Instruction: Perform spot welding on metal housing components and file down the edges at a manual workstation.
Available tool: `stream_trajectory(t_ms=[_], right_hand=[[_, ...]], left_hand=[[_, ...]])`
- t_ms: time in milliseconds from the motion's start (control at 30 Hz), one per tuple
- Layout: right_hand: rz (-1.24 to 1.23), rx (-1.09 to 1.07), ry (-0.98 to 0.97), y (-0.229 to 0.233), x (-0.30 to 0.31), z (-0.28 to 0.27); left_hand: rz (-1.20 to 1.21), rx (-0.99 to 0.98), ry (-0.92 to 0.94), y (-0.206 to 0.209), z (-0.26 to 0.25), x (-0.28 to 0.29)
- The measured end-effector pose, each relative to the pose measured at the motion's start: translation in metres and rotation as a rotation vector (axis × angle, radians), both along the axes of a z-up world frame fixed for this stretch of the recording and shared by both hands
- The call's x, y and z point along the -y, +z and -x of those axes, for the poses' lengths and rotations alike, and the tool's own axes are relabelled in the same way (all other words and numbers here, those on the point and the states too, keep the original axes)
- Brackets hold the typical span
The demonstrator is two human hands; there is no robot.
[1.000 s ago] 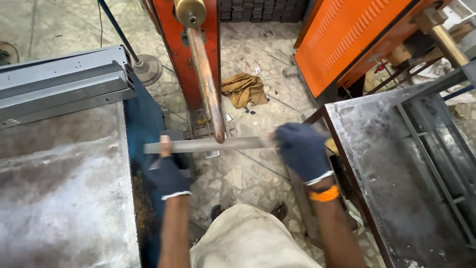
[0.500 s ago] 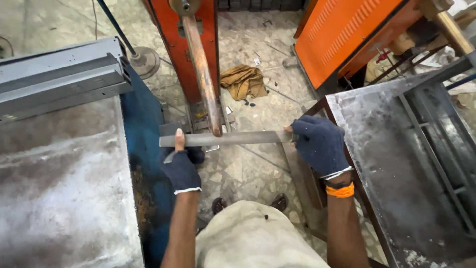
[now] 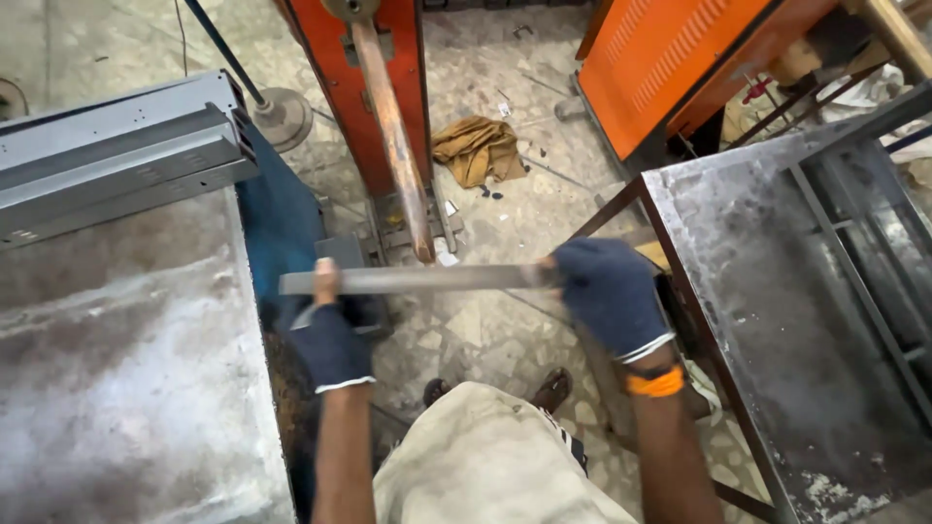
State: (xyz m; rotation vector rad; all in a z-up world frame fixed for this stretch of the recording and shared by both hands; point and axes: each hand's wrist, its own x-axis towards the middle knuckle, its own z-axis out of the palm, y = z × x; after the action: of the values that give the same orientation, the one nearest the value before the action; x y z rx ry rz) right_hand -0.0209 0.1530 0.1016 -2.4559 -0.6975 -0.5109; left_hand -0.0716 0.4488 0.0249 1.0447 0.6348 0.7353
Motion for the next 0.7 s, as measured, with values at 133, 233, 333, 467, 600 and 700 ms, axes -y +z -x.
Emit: stream_trajectory(t_ms=[133,233,333,467,600,700], right_hand=[[-0.046,-0.161,0.027,0.010,0.000,-0.011],[-0.017,0.010,0.023,0.005,-0.041,-0.009],[-0.047,0.073,0.128,0.011,-0.076,0.001],[-0.046,0.044,0.174,0.001,-0.060,-0.016],[-0.051,-0.110,0.259,-0.010,-0.001,-0.044],[-0.035,-0.225,0.049,-0.015,0.000,-0.042]], left_hand=[[-0.053,-0.155,-0.108,-0.009,-0.009,-0.002],[0.002,-0.150,0.048,-0.019,-0.009,-0.043],[0.053,0.102,0.068,-0.022,0.002,-0.080],[0.086,0.000,0.100,-0.003,-0.001,-0.060],[-0.042,-0.407,0.054,-0.025,-0.006,-0.016],[0.035,0.005,-0.034,-0.002,0.004,0.003]])
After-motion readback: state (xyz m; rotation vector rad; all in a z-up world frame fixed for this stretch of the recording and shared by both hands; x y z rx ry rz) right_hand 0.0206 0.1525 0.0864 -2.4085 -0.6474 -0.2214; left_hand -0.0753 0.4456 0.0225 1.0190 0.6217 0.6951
